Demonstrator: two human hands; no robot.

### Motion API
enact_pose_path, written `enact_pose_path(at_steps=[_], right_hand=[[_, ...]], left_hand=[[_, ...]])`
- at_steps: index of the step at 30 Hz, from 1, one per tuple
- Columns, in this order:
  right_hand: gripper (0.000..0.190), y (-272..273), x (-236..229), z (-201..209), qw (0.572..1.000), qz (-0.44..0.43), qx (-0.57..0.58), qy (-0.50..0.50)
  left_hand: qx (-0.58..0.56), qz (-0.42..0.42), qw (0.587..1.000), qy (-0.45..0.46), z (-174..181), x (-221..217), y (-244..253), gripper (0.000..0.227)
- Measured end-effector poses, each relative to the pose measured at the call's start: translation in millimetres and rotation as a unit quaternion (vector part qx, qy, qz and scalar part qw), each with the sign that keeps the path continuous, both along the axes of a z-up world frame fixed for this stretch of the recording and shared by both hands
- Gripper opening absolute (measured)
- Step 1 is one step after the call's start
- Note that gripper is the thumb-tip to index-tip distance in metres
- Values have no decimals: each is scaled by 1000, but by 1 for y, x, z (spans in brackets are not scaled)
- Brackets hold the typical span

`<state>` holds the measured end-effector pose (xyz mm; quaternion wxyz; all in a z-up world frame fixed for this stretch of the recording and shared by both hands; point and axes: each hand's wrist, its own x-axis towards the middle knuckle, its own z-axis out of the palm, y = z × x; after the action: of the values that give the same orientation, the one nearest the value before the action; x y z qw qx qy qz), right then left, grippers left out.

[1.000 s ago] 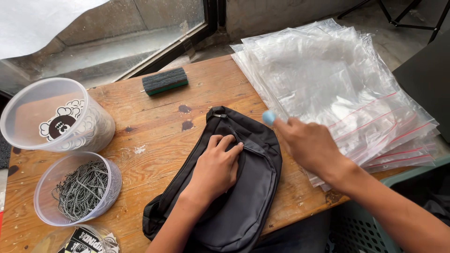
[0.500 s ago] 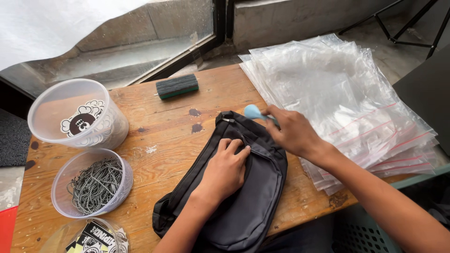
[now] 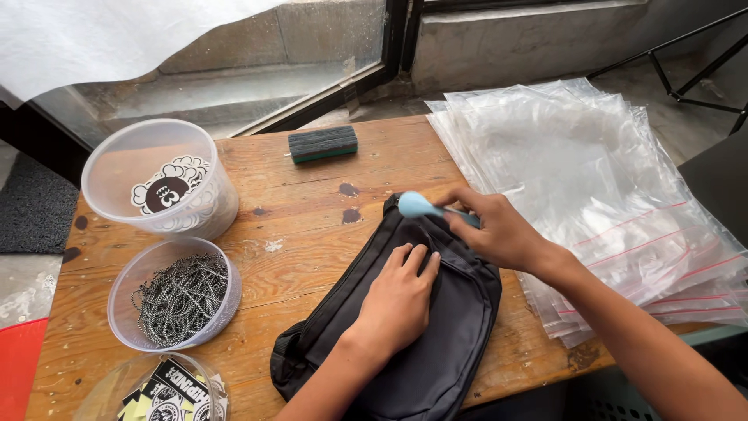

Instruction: The person uses a light blue brush to clean the surface of a black shoulder bag on a wooden table. After brushing, they attach a bear-shaped sticker with a chain to the bag's zipper pull.

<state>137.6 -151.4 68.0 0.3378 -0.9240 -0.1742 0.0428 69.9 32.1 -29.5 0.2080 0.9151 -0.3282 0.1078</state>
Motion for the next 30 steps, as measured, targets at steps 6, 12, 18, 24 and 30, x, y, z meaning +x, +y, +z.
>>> enact_pose_path(at_steps=[6,12,18,24,30], right_hand=[[19,-39,24,-42,966,-42,-189,-173],[26,-19,-35,10,996,-76,5,51],[21,-60,-54,15,978,-115,-174,23],[24,-45,-90,25,983,-102,-49,141],[25,-64,-93,23,974,-138,-164,80]], left_hand=[[10,6,1000,-18,-6,1,-1,65],[33,3,999,36,15,-1,1,52],[29,-3,1000,-5,3,1,0,51],[35,-11,999,-3,4,3,1,52],[53,-6,999,7,7,1,-1,52]])
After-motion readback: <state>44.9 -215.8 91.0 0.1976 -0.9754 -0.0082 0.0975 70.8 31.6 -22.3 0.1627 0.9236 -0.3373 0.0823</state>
